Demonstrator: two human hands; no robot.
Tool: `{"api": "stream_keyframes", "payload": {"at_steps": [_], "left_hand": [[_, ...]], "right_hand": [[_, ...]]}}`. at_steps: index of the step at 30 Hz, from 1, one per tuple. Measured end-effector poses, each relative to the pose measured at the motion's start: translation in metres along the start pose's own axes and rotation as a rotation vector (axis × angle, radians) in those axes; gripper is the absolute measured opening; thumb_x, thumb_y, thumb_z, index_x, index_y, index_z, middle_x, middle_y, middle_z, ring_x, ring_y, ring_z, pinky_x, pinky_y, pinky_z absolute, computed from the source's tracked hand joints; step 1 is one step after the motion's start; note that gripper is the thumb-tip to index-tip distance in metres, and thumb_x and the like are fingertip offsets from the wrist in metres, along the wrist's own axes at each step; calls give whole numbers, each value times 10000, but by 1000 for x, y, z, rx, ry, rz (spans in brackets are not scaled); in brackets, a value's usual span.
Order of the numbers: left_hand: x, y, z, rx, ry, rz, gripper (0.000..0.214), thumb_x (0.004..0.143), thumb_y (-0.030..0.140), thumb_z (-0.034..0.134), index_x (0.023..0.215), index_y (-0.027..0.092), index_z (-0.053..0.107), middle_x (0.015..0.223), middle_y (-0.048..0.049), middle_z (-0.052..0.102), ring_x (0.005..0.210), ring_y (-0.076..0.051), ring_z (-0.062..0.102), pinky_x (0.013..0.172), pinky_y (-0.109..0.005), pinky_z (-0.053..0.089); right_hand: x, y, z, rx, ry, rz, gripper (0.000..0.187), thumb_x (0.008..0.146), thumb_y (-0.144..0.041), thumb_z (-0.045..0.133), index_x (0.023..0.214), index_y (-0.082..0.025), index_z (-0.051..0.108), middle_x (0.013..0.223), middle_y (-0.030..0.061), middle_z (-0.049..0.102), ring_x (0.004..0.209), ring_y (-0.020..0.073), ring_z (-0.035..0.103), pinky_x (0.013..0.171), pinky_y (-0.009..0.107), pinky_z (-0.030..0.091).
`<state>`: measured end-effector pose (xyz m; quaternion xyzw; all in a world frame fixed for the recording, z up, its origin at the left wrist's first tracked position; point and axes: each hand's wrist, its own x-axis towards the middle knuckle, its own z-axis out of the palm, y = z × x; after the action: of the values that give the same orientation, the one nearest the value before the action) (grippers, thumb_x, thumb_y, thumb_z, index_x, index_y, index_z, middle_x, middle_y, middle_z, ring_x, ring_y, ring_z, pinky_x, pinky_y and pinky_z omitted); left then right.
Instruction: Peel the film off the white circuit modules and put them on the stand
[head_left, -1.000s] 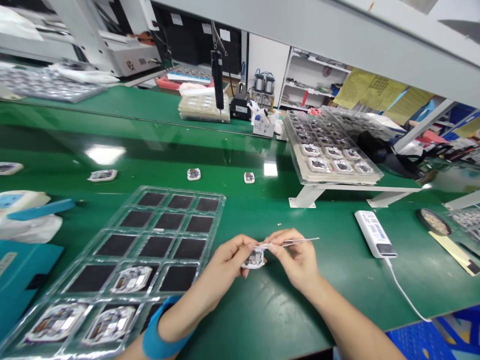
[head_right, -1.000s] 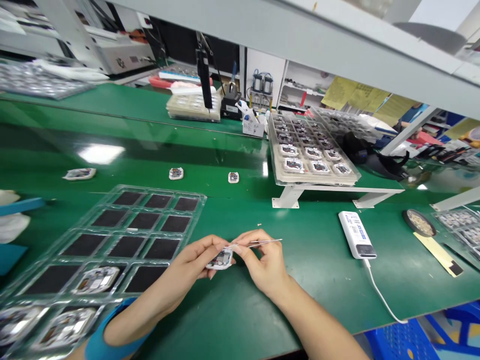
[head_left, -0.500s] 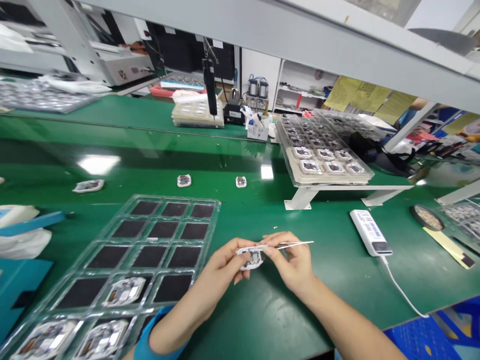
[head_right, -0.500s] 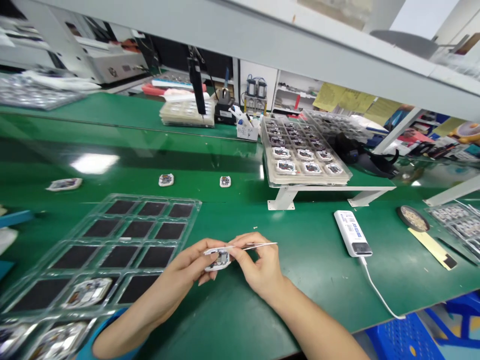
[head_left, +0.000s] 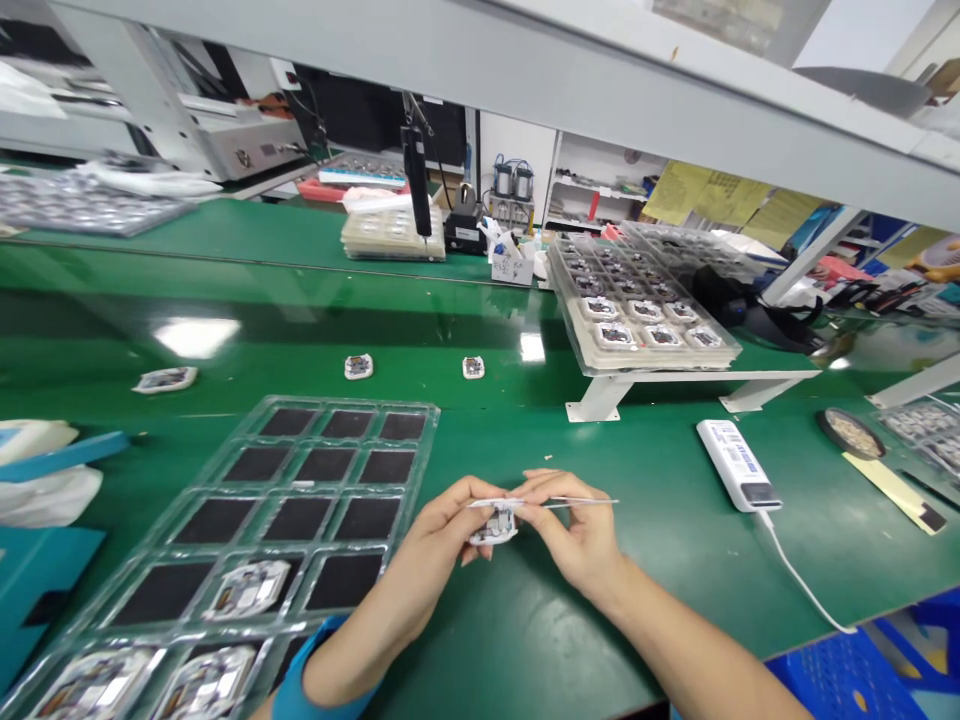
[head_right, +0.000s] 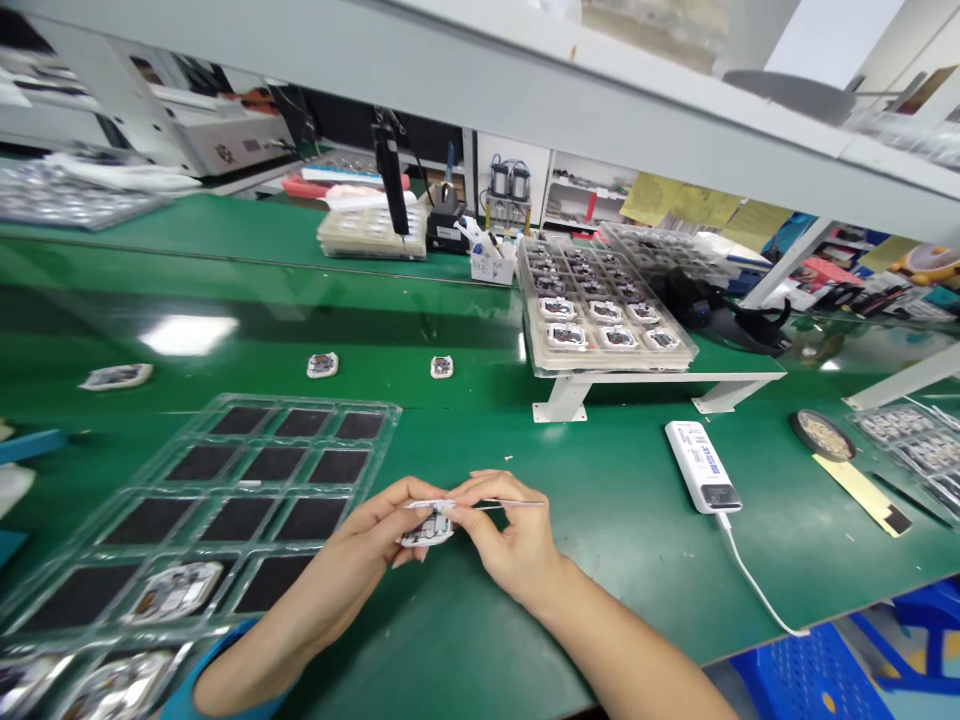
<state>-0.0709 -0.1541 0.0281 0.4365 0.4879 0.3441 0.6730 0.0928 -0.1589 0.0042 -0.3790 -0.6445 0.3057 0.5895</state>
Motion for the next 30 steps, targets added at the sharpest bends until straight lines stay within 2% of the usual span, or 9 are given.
{"api": "stream_keyframes", "payload": {"at_steps": [5, 10, 16, 20, 22, 25, 27, 30], "left_hand": [[-2, 1, -4, 24, -52, 25, 216, 826, 373, 605, 936, 191, 638, 726, 30, 572, 636, -128, 480, 575, -245, 341], [-2, -5, -4, 35, -144, 64, 372, 714, 253, 745, 1043, 212, 574, 937, -3, 628, 858, -168, 557, 774, -281, 424], [10, -16, -3, 98, -109, 91, 320, 708, 326, 750, 913, 208, 534, 826, 21, 587, 787, -164, 544, 718, -287, 428], [17, -24, -5, 178, -120, 136, 290, 727, 339, 728, 895, 205, 534, 805, 18, 601, 779, -175, 572, 718, -299, 452], [19, -26, -6, 270, -138, 162, 254, 761, 332, 690, 919, 201, 541, 815, 10, 614, 777, -184, 597, 714, -302, 473], [23, -21, -3, 640, -112, 300, 177, 852, 302, 599, 991, 193, 587, 872, -23, 648, 814, -201, 621, 731, -305, 489], [30, -14, 1, 888, -30, 387, 155, 875, 268, 582, 997, 194, 644, 940, -60, 655, 915, -230, 608, 817, -336, 473], [48, -3, 6, 1012, 99, 381, 162, 868, 244, 595, 971, 182, 704, 961, -112, 649, 1000, -299, 578, 907, -430, 421]], "right_hand": [[0, 3, 0, 43, 37, 49, 37, 856, -248, 703, 851, -224, 676, 820, 46, 783, 797, 211, 762, 817, 384, 614], [3, 4, -5, -16, 23, 6, 43, 845, -191, 699, 818, -222, 685, 779, 31, 785, 749, 205, 761, 878, 407, 593], [5, 3, -8, -131, 1, -43, 28, 854, -192, 684, 841, -217, 687, 790, 35, 783, 748, 200, 754, 885, 407, 580], [5, 1, -8, -192, 26, -122, 20, 877, -205, 662, 880, -220, 674, 833, 47, 788, 768, 203, 755, 911, 435, 560], [4, -1, -7, -209, 39, -163, 23, 884, -207, 654, 882, -226, 666, 828, 44, 786, 747, 199, 754, 913, 448, 555], [3, -1, -8, -221, 40, -211, 49, 881, -185, 654, 889, -232, 657, 821, 38, 784, 735, 200, 754, 915, 470, 545], [2, 0, -9, -228, 38, -243, 88, 870, -155, 662, 908, -234, 659, 831, 36, 785, 749, 205, 755, 920, 481, 539], [1, 5, -13, -243, 58, -276, 140, 855, -128, 670, 939, -239, 668, 838, 36, 783, 767, 221, 753, 911, 495, 548]]}}
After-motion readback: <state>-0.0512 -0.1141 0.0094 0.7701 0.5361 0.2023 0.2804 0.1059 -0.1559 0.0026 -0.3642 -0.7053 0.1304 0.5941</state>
